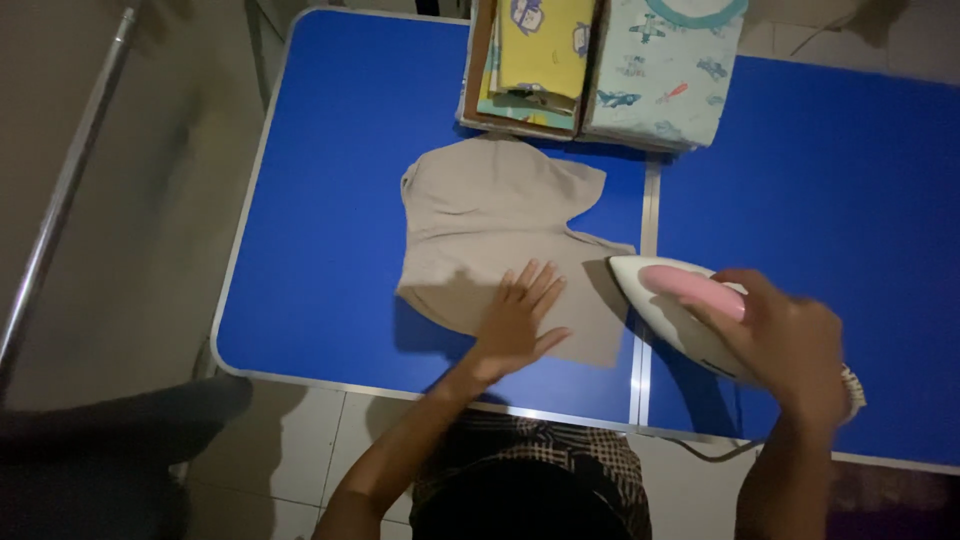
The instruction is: Ironing a pair of beige shorts on a blue folding table.
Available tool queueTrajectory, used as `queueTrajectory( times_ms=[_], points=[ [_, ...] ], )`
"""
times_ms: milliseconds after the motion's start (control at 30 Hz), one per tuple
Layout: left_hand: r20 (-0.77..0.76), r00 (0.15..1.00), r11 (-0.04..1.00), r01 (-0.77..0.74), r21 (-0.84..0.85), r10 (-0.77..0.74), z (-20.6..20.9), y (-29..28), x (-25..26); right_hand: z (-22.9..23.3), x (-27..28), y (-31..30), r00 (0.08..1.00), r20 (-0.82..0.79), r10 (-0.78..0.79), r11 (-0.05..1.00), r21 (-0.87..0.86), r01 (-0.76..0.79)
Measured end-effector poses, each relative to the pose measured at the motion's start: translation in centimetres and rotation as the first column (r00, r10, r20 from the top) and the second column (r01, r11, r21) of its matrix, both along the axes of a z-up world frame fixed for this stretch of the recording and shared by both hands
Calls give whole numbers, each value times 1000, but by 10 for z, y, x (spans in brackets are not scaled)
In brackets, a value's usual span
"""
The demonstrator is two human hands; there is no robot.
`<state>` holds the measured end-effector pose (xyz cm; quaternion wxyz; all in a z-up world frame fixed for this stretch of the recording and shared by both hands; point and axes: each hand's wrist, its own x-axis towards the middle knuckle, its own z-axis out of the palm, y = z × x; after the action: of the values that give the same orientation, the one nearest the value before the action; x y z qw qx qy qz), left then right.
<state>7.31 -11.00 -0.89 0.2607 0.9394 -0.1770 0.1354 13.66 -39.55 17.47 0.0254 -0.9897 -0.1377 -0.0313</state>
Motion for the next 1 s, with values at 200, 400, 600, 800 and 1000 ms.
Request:
queueTrajectory(
  times_ms=[200,400,600,800,1000],
  points=[
    [-66,998,1000,-3,8,3,20,-51,9,-20,8,-25,999,-31,-8,994,112,11],
    [49,989,979,-128,-160,137,-8,-40,7,-21,6,2,995,-104,-4,998,56,10],
    [205,847,870,-461,-176,490,6,38,-3,-16,3,51,939,-27,343,923,195,-332],
    [180,808,828,-552,-101,561,-6,56,-17,-44,5,100,804,-212,556,828,229,-512],
    [154,806,820,-566,-85,572,-13,60,-18,-67,13,105,792,-51,609,786,178,-593]
  ],
)
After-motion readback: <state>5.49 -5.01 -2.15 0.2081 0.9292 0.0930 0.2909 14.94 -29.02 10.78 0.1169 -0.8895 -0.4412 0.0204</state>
